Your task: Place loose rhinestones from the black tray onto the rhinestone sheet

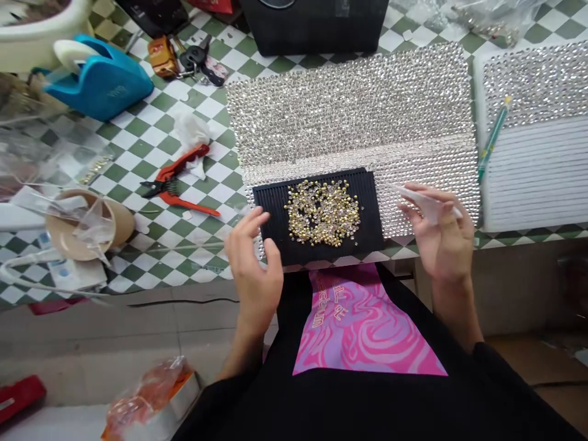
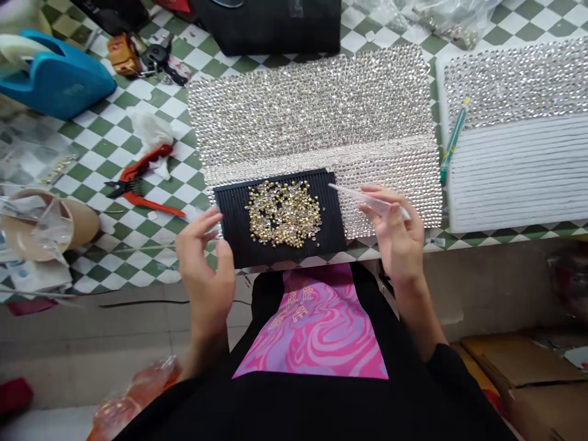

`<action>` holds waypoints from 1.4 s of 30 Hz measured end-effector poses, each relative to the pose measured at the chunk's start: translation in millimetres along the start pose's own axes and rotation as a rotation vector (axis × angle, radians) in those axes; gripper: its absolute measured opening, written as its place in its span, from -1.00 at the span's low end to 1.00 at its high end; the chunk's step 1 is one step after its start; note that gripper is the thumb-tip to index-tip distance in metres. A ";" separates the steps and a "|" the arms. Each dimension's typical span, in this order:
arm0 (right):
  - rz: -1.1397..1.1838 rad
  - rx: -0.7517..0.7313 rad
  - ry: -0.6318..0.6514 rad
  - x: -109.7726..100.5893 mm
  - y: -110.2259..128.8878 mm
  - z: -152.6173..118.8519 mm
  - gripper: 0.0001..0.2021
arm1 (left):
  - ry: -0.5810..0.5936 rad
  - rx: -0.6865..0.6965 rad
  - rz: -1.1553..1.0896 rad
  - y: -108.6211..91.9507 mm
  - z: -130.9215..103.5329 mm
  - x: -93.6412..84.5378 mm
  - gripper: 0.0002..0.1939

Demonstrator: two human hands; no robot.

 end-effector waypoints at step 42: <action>-0.171 -0.113 0.513 151.8 16.4 -39.3 -0.62 | 0.290 0.018 -0.778 -26.2 -9.8 37.1 -0.84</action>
Point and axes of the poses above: each hand's wrist, its own z-axis towards the middle knuckle, its own x-axis out of the palm, y = z × x, the point moved 9 cm from there along z, towards the middle knuckle, and after that the axes turned 4 degrees about y, right-handed, at the moved point
